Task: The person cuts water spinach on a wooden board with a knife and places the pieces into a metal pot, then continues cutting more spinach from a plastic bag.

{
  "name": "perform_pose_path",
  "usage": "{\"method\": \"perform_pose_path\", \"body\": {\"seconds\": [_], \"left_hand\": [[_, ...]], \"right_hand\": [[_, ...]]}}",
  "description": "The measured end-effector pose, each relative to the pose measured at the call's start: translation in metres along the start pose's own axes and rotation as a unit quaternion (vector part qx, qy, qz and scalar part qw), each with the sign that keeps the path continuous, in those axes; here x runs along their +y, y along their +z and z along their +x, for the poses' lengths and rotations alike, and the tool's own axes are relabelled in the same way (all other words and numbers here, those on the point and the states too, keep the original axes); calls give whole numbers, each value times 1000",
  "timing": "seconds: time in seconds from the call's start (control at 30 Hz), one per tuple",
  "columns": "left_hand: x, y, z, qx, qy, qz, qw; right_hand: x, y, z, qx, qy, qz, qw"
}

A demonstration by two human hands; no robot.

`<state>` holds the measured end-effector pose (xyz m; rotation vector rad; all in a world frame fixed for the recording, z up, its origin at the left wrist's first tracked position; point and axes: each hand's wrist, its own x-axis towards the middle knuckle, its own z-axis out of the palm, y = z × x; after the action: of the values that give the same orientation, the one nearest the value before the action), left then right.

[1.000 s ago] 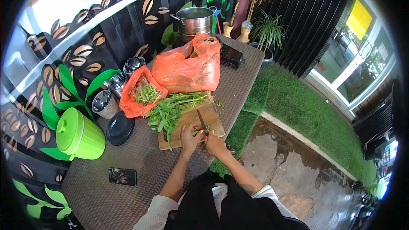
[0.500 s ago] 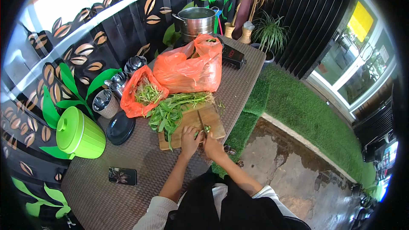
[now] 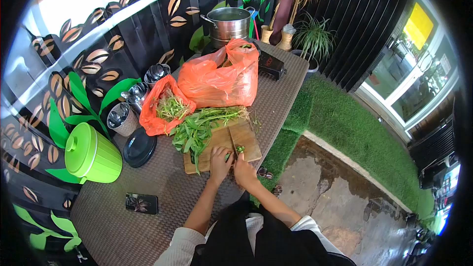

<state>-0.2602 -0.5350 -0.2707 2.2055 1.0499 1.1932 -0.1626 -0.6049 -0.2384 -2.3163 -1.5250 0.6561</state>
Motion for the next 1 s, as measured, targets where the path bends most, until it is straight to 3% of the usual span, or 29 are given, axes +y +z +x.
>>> {"method": "perform_pose_path", "body": {"seconds": [0.27,0.43,0.5,0.7,0.8,0.9,1.0], "left_hand": [[4,-3,-2,1,-31,-35,999],[4,-4,-4,-15,-66,-39,997],[2,-4,-4,-35,-30,-2,999],[10,-5,-4,-29,-15,35,999],[2,-2,-7,-37,-53,-25,998],[-2,-2,-5,-41,-77,-104,991],[-2,-3,-1,-20,-85,-74,993]], "right_hand": [[10,-23,4,-29,-49,21,998],[-10,-13,-13,-20,-2,11,1000],[-9,-12,-3,-29,13,18,999],[21,-11,22,-26,-73,60,995],[8,-25,-3,-49,-41,24,998],[-1,-11,-11,1,-16,-18,1000],[-3,-9,7,-35,40,20,998]]}}
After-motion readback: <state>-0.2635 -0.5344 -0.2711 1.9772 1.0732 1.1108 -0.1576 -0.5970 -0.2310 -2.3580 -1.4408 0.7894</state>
